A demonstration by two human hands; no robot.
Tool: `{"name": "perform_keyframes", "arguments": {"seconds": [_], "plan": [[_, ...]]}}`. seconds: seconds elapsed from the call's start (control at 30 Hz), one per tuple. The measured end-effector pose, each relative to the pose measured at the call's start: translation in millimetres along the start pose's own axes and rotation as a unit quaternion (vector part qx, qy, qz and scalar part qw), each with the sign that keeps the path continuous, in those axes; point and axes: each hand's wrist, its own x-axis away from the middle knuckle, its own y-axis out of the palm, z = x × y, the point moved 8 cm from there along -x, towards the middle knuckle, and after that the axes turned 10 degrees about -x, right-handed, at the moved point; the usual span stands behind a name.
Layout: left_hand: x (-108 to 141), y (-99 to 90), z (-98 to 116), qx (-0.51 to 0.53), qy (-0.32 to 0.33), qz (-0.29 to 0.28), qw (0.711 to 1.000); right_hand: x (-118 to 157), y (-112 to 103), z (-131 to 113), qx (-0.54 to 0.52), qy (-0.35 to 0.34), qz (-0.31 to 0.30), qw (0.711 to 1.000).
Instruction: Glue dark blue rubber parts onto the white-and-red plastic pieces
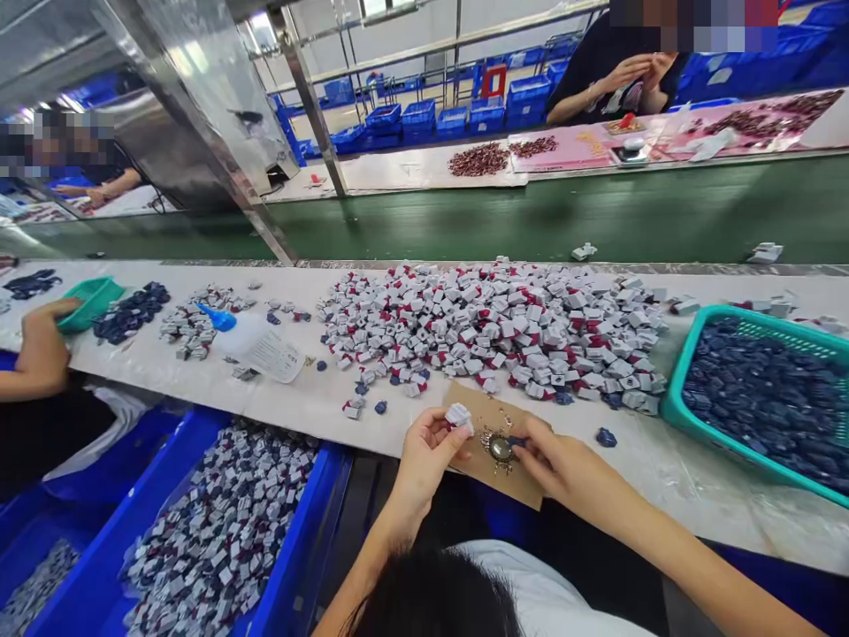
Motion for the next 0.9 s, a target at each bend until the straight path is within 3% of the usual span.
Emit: {"name": "perform_keyframes", "arguments": {"seconds": [0.27, 0.43, 0.5, 0.57, 0.67, 0.9], "plan": [[1.5, -8.2, -6.8, 0.034, -0.026, -0.002, 0.999, -12.5, 27.3, -0.5, 0.131, -0.036, -0.049, 0.99], [2.3, -7.9, 1.3, 0.062, -0.017, -0.008, 0.998, -14.1, 17.2, -10.0, 0.128, -0.046, -0.05, 0.989], [4.2, -5.8, 6.5, 0.078, -0.009, -0.013, 0.997, -13.7, 0.4, -24.1, 0.08, -0.051, -0.034, 0.995], [6.6, -3.3, 11.8, 0.087, 0.003, -0.017, 0.996, -13.4, -21.7, -41.3, -0.035, -0.049, 0.01, 0.998], [9.6, 0.0, 19.4, 0.08, 0.024, -0.017, 0.996, -13.7, -42.6, -61.7, -0.21, -0.035, 0.059, 0.975], [13.1, 3.6, 34.3, 0.031, 0.088, -0.032, 0.995, -21.2, -38.4, -72.7, -0.264, 0.001, 0.017, 0.964]]}}
